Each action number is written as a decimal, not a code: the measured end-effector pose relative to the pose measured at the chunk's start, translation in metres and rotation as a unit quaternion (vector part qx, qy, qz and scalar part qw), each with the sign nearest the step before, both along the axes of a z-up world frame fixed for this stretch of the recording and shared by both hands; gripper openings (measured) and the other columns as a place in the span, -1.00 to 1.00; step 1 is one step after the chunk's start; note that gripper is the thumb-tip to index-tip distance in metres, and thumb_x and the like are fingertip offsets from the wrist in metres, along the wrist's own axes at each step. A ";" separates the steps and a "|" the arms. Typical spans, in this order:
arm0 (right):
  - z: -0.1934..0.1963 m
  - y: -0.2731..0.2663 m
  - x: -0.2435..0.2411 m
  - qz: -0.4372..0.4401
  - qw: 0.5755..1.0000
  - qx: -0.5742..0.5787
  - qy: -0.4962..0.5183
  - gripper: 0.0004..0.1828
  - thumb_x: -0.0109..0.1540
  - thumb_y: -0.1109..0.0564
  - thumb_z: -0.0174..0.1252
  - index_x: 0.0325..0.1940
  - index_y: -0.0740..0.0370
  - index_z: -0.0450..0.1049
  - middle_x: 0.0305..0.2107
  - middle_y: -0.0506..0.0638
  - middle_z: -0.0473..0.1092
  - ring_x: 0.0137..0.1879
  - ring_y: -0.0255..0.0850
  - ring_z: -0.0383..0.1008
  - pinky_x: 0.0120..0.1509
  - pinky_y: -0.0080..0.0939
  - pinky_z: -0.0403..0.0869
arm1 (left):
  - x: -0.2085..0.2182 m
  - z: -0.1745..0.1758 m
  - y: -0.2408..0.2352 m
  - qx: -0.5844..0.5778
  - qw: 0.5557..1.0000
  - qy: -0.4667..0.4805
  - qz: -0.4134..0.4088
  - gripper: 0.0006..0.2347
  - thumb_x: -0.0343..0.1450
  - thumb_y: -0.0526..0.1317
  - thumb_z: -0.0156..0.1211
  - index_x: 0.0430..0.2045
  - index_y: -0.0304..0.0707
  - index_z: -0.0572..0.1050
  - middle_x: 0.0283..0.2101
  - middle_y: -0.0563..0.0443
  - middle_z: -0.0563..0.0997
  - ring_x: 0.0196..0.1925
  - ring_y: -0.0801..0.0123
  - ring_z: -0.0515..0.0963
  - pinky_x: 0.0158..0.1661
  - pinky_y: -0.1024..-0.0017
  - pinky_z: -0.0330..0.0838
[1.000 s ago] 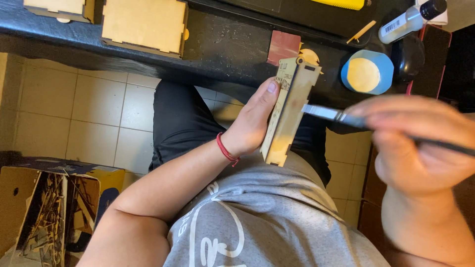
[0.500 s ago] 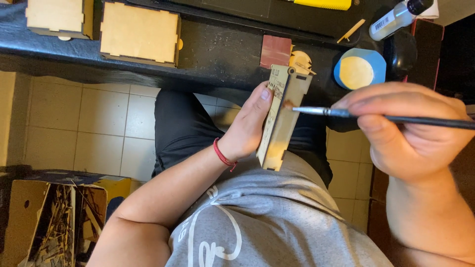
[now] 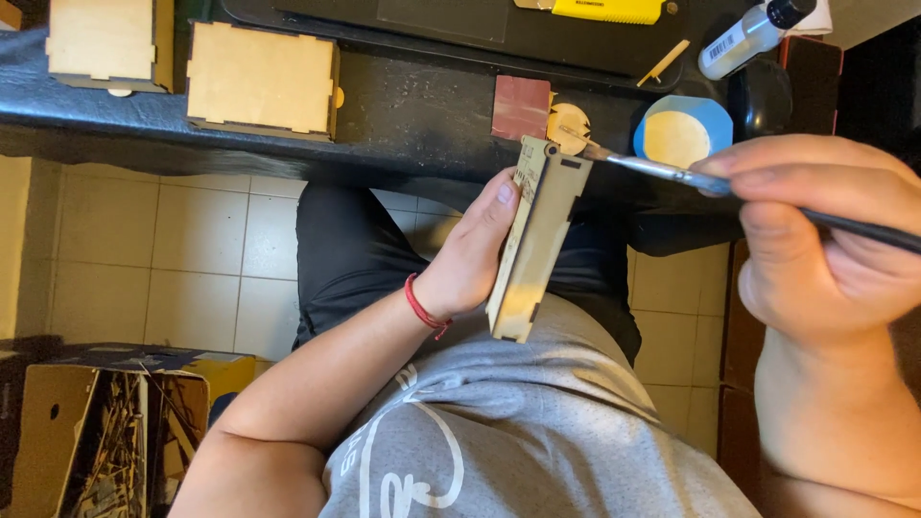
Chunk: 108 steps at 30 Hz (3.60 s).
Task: The person paints a small wooden box with a light-colored liquid using a paintbrush. They hold the box in one hand and apply the paint to all sides, including edges and corners, repeatedly dipping the brush into a small container on the table.
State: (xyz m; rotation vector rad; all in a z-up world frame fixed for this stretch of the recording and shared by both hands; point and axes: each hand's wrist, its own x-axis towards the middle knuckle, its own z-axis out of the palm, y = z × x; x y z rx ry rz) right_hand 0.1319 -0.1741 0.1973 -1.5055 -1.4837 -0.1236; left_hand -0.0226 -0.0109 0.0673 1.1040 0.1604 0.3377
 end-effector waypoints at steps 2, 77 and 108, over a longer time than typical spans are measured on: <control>-0.001 -0.009 -0.001 0.012 0.999 -0.010 0.042 -0.81 0.35 0.27 -0.02 -0.21 0.55 0.32 -0.24 0.48 0.40 -0.10 0.24 0.57 0.09 0.07 0.64 | 0.001 -0.004 -0.001 -0.039 0.999 -0.004 -0.008 -0.60 0.56 0.09 -0.26 0.05 -0.21 0.36 -0.05 0.11 0.46 -0.04 0.60 0.40 0.04 0.54 0.32; 0.031 -0.003 -0.025 0.095 0.991 0.034 -0.083 -0.90 0.20 0.27 0.08 -0.30 0.42 0.38 -0.38 0.32 0.48 -0.24 0.06 0.65 -0.11 -0.16 0.69 | 0.037 0.067 0.028 0.039 0.995 -0.052 0.072 -0.60 0.52 0.09 -0.20 0.02 -0.22 0.34 -0.09 0.07 0.48 -0.12 0.54 0.45 -0.05 0.48 0.40; 0.032 0.010 0.005 0.096 0.979 0.127 -0.131 -0.85 0.42 0.25 -0.01 -0.14 0.46 0.32 -0.34 0.31 0.40 -0.26 0.01 0.58 -0.22 -0.27 0.67 | 0.036 0.091 0.021 0.006 0.992 -0.106 0.062 -0.62 0.47 0.08 -0.15 -0.08 -0.26 0.32 -0.23 -0.01 0.63 -0.28 0.39 0.69 -0.31 0.47 0.67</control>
